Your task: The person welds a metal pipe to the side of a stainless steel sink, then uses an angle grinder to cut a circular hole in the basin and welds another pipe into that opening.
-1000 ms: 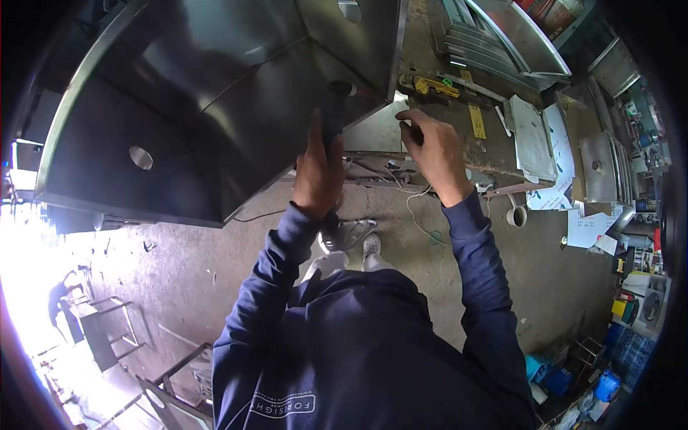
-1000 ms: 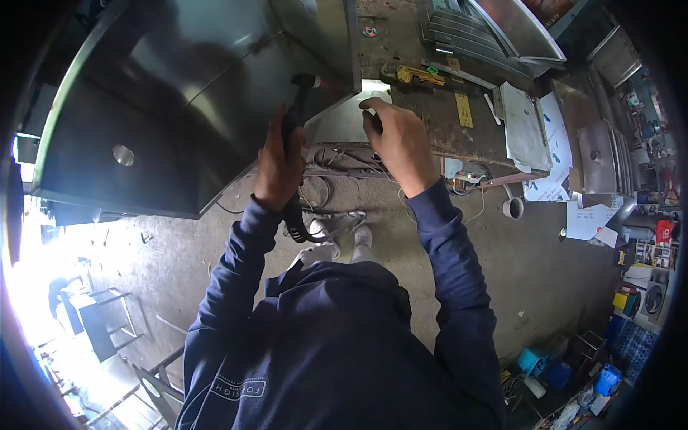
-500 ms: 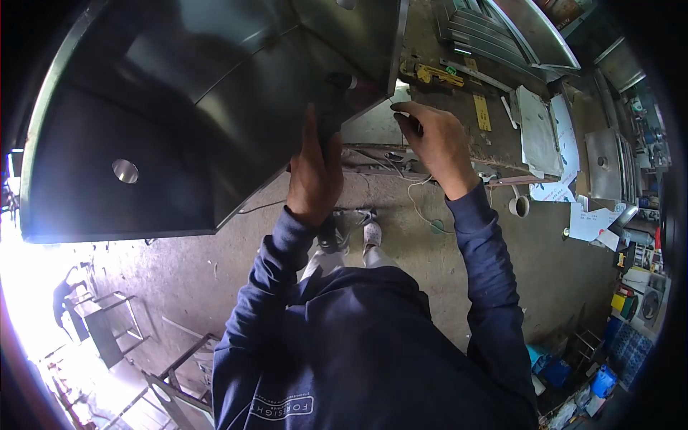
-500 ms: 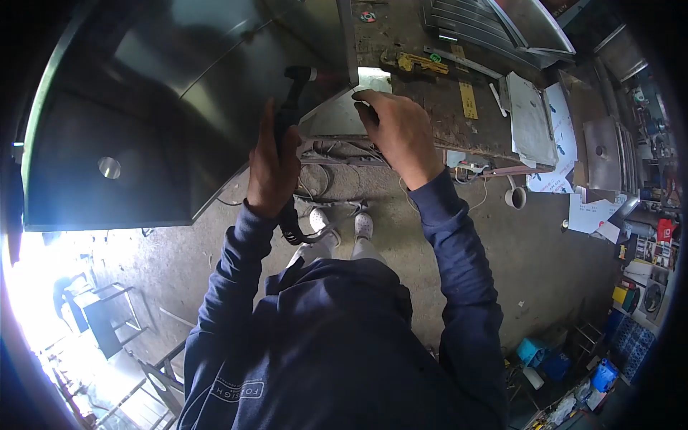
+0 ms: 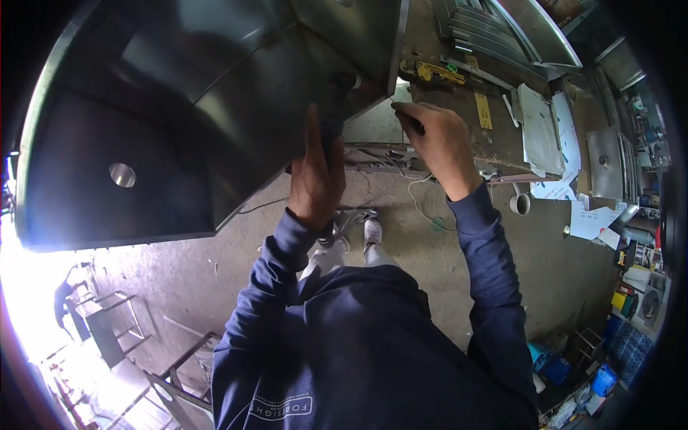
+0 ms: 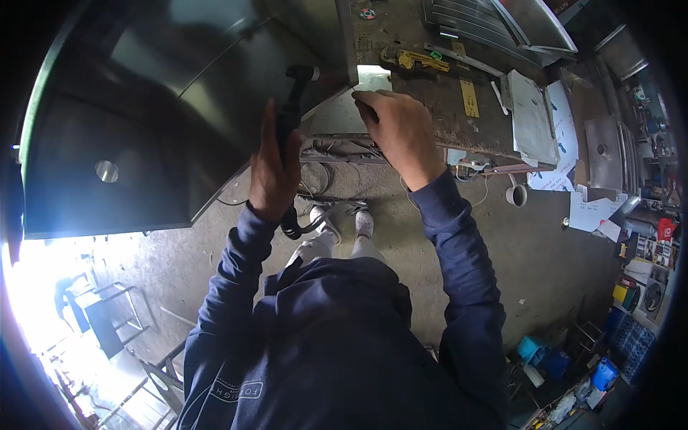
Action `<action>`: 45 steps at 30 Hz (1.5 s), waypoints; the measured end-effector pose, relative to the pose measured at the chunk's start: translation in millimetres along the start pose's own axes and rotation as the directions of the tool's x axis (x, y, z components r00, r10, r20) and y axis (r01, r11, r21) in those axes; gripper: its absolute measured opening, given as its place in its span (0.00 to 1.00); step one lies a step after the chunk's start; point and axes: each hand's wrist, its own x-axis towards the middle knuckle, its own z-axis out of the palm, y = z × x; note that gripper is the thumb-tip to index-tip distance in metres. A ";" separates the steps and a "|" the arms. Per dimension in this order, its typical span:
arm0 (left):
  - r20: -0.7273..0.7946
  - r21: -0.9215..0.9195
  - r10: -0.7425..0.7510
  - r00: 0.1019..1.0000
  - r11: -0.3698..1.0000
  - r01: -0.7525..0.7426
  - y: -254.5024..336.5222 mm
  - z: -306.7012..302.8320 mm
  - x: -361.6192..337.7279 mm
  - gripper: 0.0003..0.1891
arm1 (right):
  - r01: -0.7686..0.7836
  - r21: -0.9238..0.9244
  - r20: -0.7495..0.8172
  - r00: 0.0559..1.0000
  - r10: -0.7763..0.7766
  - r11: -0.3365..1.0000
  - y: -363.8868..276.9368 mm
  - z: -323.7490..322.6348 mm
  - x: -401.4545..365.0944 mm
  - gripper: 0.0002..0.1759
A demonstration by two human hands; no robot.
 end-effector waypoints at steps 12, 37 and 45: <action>-0.055 0.075 0.135 0.989 0.989 -0.131 -11.3 8.3 -1.8 0.34 | 0.009 0.019 -0.014 1.000 -0.009 1.000 0.0 2.0 -2.3 0.10; -0.060 0.081 0.168 0.984 0.983 -0.163 -13.1 5.9 1.2 0.34 | 0.021 0.015 -0.014 1.000 -0.021 1.000 2.6 4.5 -3.3 0.10; 0.020 -0.069 0.029 0.999 0.997 -0.028 1.0 -2.9 0.9 0.34 | 0.032 -0.017 0.022 0.999 -0.031 0.999 4.4 2.6 -1.4 0.09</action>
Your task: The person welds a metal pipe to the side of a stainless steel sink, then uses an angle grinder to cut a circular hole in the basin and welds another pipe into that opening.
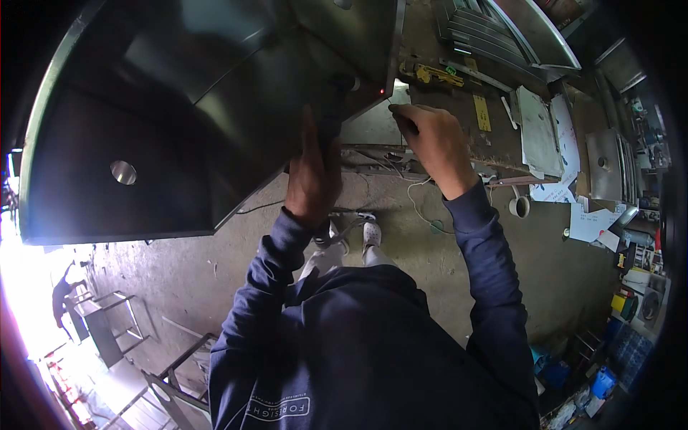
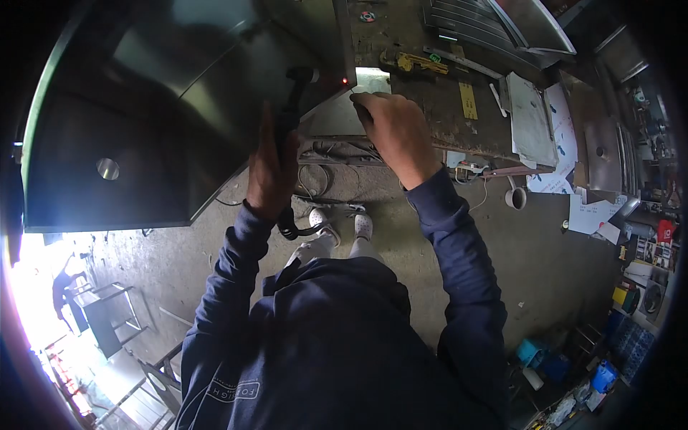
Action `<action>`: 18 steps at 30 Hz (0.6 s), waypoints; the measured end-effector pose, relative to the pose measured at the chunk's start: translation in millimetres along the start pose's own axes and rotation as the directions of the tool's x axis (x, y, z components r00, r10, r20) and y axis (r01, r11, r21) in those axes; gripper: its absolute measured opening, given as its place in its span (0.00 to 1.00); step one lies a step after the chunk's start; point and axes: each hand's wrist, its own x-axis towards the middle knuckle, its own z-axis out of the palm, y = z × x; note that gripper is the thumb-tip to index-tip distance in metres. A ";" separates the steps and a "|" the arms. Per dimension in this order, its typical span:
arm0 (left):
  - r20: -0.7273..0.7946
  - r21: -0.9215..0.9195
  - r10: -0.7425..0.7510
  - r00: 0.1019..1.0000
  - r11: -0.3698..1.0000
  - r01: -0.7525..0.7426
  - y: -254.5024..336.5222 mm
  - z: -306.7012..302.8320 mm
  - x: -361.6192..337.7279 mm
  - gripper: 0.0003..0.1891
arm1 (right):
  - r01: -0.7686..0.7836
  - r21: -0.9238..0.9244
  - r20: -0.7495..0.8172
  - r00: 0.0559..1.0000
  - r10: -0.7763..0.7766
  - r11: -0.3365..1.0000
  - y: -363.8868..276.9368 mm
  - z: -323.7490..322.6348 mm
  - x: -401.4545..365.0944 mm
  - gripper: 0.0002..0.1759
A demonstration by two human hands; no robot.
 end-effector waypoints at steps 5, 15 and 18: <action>-0.002 0.044 0.045 0.999 0.998 -0.045 0.2 0.7 -1.5 0.23 | -0.012 -0.016 0.021 1.000 0.013 1.000 3.7 1.1 -0.3 0.09; -0.018 -0.003 0.041 0.999 0.999 -0.041 -4.3 3.1 -0.7 0.35 | 0.020 0.031 -0.040 0.999 -0.019 0.999 2.6 2.0 1.0 0.10; 0.035 -0.016 -0.082 0.996 0.996 0.082 -1.9 0.5 -0.2 0.34 | 0.009 0.028 -0.018 1.000 -0.008 1.000 2.1 0.7 0.4 0.10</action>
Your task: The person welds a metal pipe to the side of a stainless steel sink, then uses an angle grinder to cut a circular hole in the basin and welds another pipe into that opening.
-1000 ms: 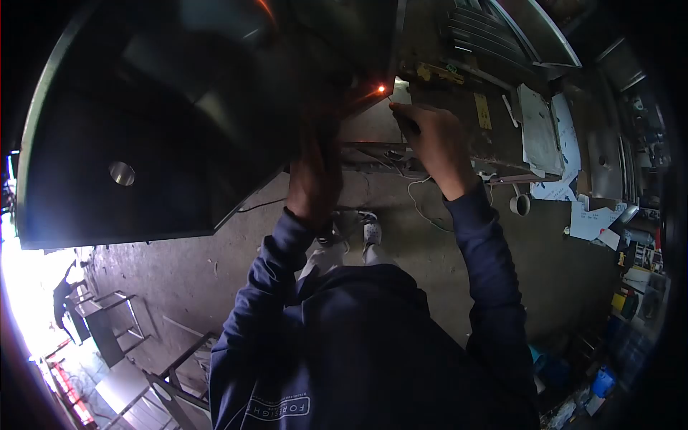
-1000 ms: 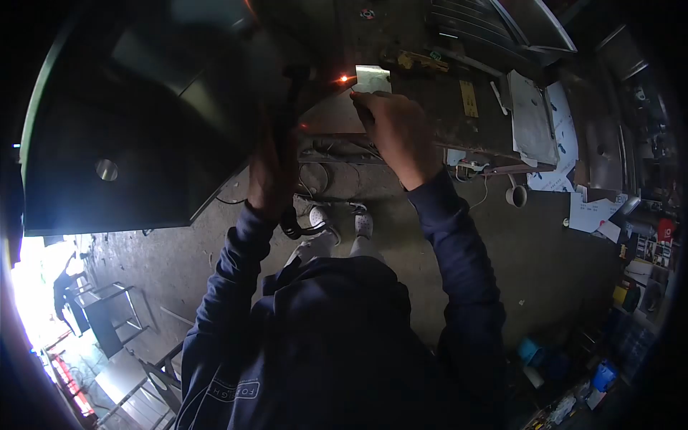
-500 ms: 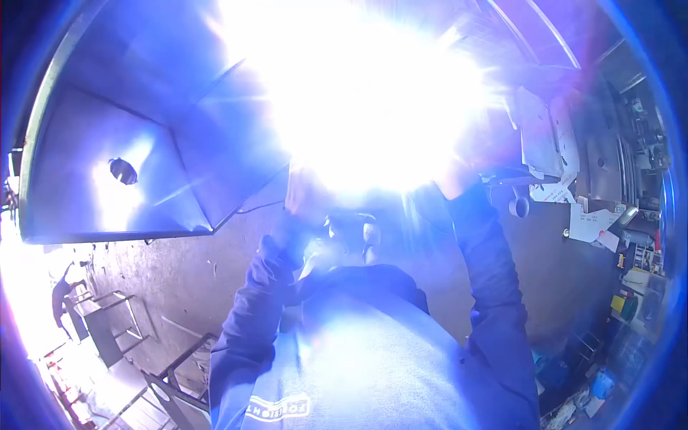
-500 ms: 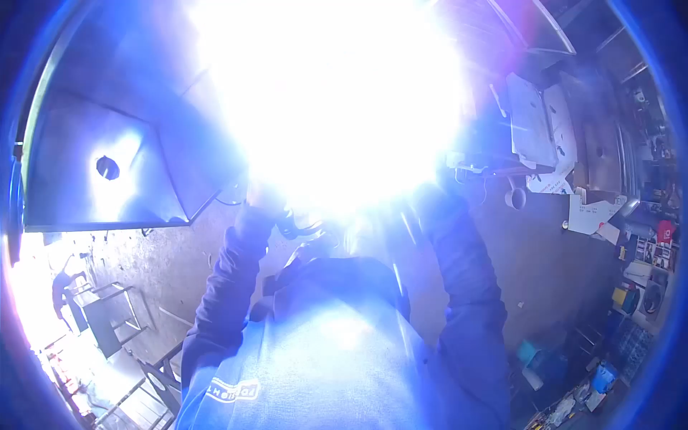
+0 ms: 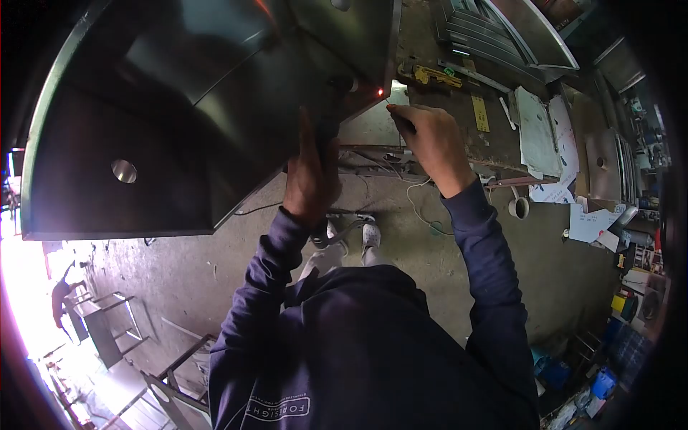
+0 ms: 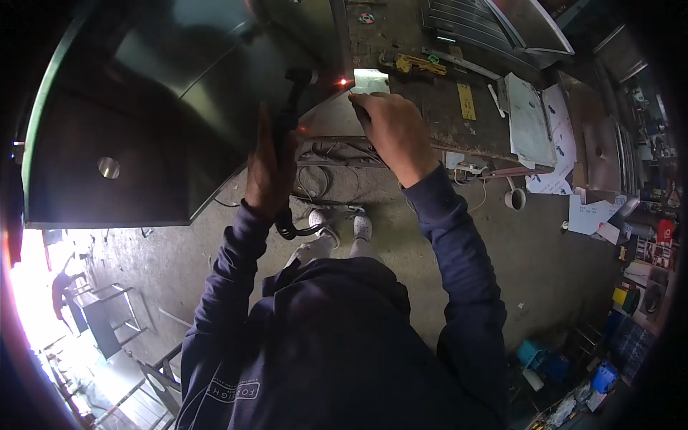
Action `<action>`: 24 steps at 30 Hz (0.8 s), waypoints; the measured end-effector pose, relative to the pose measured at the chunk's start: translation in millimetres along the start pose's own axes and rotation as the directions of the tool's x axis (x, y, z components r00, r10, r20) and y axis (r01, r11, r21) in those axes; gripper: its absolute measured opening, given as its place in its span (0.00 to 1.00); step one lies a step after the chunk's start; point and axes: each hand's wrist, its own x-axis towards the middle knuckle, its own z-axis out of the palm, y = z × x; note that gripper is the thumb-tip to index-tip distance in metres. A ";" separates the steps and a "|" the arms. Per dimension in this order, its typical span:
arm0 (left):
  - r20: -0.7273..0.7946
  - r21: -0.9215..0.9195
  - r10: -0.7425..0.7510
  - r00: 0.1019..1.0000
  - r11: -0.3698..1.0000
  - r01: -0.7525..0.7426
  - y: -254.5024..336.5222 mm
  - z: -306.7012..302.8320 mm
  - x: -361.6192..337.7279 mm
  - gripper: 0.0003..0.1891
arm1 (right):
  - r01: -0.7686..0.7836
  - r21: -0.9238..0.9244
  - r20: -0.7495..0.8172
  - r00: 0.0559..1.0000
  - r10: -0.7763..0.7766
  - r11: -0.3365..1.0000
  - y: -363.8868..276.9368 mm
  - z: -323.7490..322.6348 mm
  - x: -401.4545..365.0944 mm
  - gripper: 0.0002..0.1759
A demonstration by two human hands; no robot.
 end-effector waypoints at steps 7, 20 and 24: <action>0.148 0.161 0.047 0.988 0.984 -0.071 -15.4 -7.6 0.3 0.29 | 0.000 0.315 -0.138 0.989 0.046 0.949 28.5 34.0 -25.8 0.11; -0.004 -0.006 0.017 1.000 1.000 -0.018 1.6 -2.5 -0.7 0.34 | -0.023 0.013 0.008 1.000 0.023 1.000 -1.0 1.2 -0.7 0.10; 0.010 -0.022 0.017 1.000 1.000 -0.016 2.3 -4.0 0.0 0.34 | 0.015 0.002 -0.015 1.000 -0.015 1.000 0.1 0.9 -0.4 0.11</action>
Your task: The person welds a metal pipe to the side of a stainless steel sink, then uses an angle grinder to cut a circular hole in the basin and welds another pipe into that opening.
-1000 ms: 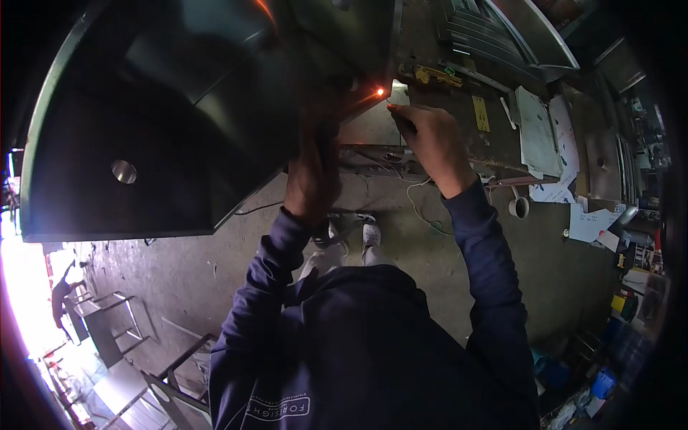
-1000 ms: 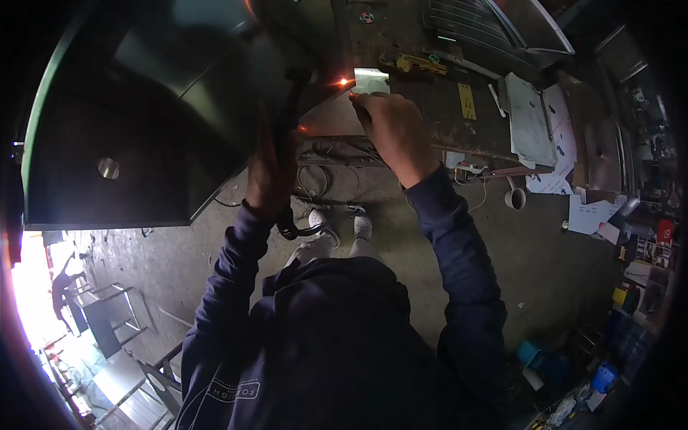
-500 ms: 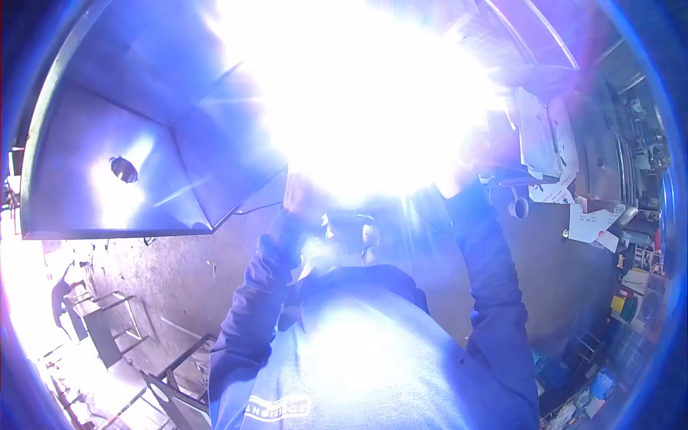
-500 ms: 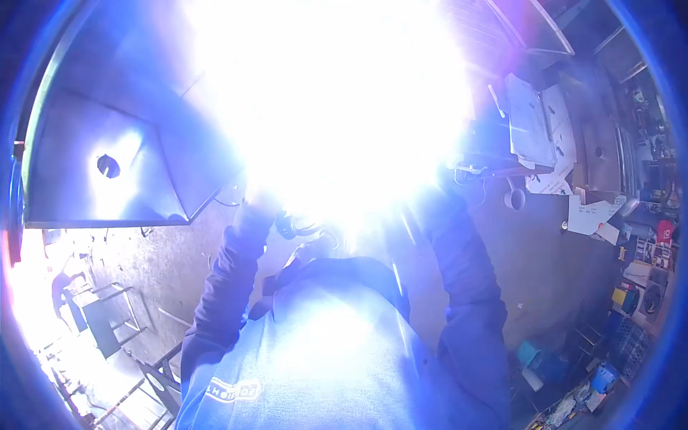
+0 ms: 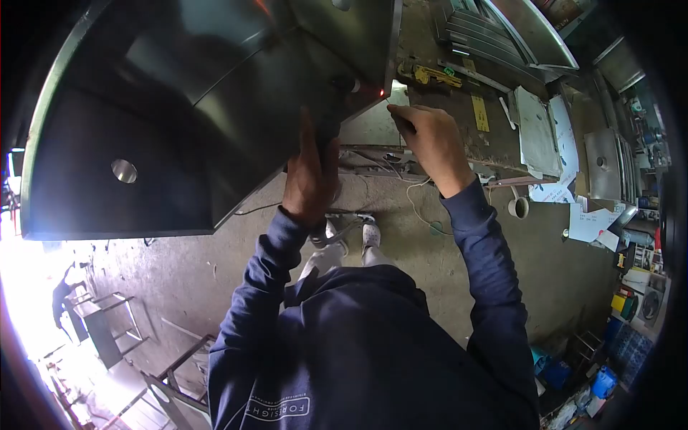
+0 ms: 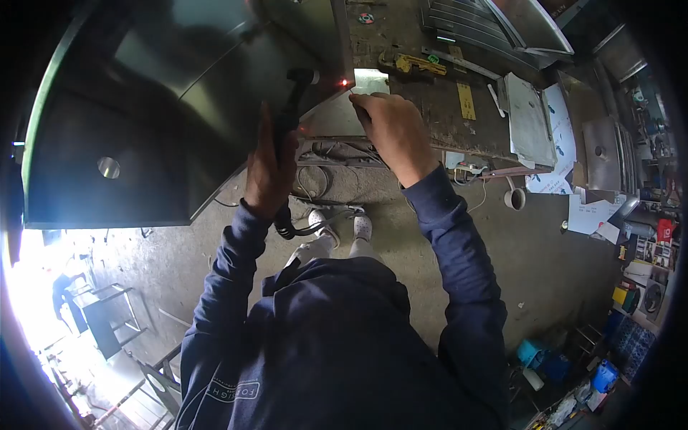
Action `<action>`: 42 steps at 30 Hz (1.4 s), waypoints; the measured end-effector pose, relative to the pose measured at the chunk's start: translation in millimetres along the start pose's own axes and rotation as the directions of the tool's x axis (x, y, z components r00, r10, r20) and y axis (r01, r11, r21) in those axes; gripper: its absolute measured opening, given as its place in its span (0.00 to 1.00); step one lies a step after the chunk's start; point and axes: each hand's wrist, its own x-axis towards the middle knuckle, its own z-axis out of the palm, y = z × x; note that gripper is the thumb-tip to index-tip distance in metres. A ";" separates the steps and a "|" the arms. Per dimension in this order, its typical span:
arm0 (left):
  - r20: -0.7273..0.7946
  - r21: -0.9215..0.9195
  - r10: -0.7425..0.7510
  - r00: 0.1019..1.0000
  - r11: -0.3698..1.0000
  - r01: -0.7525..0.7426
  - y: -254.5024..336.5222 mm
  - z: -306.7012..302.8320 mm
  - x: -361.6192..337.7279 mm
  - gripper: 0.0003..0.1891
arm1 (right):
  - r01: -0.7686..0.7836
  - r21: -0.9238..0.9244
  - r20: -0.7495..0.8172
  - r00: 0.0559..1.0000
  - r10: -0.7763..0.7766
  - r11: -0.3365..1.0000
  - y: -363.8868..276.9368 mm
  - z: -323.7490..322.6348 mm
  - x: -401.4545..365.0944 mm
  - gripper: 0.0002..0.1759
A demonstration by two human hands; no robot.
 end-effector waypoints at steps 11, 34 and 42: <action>-0.044 0.044 0.158 0.986 0.987 -0.157 -16.7 4.5 0.2 0.34 | -0.029 0.005 0.019 0.999 0.029 1.000 -0.2 0.9 -1.3 0.11; -0.011 -0.085 0.030 0.999 0.996 -0.031 1.3 2.1 0.6 0.14 | -0.041 -0.001 0.079 0.996 0.041 0.999 10.1 5.4 -5.6 0.12; -0.011 0.060 0.088 0.996 0.994 -0.087 -14.3 2.4 -4.5 0.36 | -0.056 0.058 -0.046 0.997 0.059 0.997 25.4 2.9 -28.1 0.11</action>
